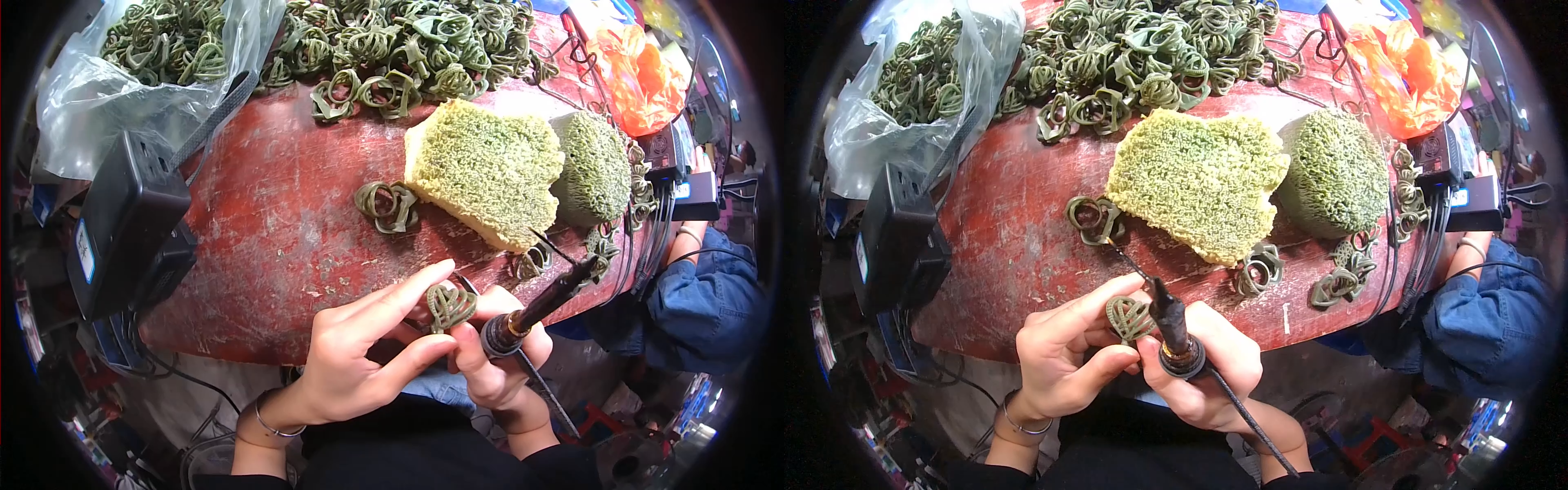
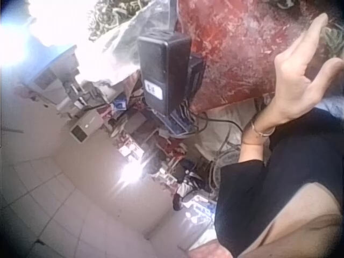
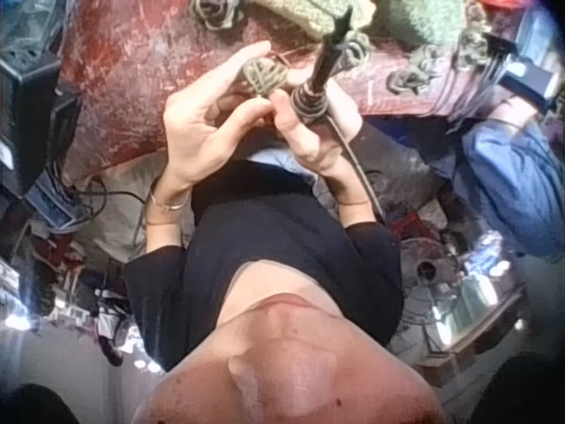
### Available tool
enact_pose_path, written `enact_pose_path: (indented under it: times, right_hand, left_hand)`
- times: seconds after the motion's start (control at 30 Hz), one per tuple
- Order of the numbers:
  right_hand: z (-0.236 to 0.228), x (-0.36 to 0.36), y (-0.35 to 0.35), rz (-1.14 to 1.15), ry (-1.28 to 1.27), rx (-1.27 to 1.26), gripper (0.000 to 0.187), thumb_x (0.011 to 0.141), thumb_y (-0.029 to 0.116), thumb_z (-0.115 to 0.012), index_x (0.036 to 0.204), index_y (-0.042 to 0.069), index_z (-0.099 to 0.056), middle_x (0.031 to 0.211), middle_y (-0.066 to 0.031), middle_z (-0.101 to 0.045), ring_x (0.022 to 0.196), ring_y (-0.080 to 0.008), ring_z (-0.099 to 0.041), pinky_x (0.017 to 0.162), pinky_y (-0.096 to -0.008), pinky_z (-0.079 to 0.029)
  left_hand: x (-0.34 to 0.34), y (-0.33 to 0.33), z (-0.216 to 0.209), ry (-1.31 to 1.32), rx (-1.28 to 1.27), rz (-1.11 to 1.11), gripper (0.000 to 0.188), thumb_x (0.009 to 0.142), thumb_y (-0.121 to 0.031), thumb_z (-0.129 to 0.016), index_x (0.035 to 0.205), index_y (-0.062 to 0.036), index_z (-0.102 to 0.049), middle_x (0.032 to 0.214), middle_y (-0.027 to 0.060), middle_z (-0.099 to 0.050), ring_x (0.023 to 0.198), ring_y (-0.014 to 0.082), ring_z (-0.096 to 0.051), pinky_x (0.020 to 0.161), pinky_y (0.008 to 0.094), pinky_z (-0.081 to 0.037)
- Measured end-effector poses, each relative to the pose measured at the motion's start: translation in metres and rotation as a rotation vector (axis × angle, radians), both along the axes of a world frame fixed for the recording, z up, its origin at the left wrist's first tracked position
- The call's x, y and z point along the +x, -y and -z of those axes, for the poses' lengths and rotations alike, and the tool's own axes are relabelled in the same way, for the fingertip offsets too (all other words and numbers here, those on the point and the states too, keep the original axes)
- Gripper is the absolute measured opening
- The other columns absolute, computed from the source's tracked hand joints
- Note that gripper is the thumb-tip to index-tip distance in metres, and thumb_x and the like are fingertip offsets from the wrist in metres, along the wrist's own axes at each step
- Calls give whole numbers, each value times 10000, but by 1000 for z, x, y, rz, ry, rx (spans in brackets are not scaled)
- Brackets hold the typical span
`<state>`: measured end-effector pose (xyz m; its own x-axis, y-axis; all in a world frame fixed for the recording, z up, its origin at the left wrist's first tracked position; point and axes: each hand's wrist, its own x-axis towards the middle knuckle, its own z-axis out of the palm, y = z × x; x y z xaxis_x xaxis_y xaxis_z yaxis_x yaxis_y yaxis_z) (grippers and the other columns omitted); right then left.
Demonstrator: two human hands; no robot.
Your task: Using a heated tool to bond or shape small green decorative plastic rings at a workbench.
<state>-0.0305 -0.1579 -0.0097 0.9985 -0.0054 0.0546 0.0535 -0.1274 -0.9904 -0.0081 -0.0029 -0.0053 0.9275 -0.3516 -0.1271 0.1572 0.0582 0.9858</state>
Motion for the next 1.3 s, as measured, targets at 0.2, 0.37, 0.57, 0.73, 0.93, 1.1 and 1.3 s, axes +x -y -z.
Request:
enact_pose_path:
  times: [0.2,0.37,0.57,0.73,0.93,1.1,1.3]
  right_hand:
    - [-1,1,-3,32,1,66,123,773,28,-641,855,-40,-580,740,-95,-582,614,-141,-565,548,-245,-446]
    - [1,0,1,-6,-7,33,150,784,28,-631,906,-47,-588,807,-118,-609,688,-167,-603,612,-260,-475]
    - [2,0,2,-13,73,11,177,797,46,-629,946,-44,-597,867,-134,-624,733,-164,-607,657,-267,-481]
    - [3,-5,-1,42,-9,76,157,796,61,-640,921,-29,-609,826,-105,-629,678,-123,-581,608,-251,-461]
    - [4,-5,1,51,-10,35,171,781,73,-659,909,-27,-608,797,-98,-626,665,-132,-581,594,-249,-457]
    - [6,-6,2,55,-9,35,168,778,72,-660,902,-25,-603,804,-108,-624,681,-146,-592,608,-261,-466]
    - [6,-7,1,65,-34,69,163,781,69,-656,904,-21,-599,815,-113,-624,701,-162,-605,638,-270,-477]
  left_hand:
    - [1,-1,3,-23,-75,-11,511,759,23,-653,1237,7,-473,998,152,-622,878,165,-620,702,286,-540]
    - [2,1,5,4,-82,-16,500,760,15,-656,1228,0,-484,1027,152,-612,878,165,-620,716,281,-534]
    - [3,1,1,99,30,-45,446,750,1,-667,1176,2,-534,1066,144,-586,894,173,-611,706,275,-527]
    - [3,2,8,262,59,-91,409,746,13,-661,1142,8,-562,1084,136,-561,904,170,-592,678,253,-521]
    - [5,0,2,219,69,-42,380,743,61,-628,1113,78,-545,1115,186,-522,996,206,-558,796,263,-489]
    - [6,1,3,281,82,-61,420,703,107,-627,1113,64,-552,1132,197,-554,996,225,-580,824,295,-490]
    - [7,3,4,324,106,-58,430,698,134,-610,1118,71,-545,1117,194,-572,989,218,-594,848,301,-484]
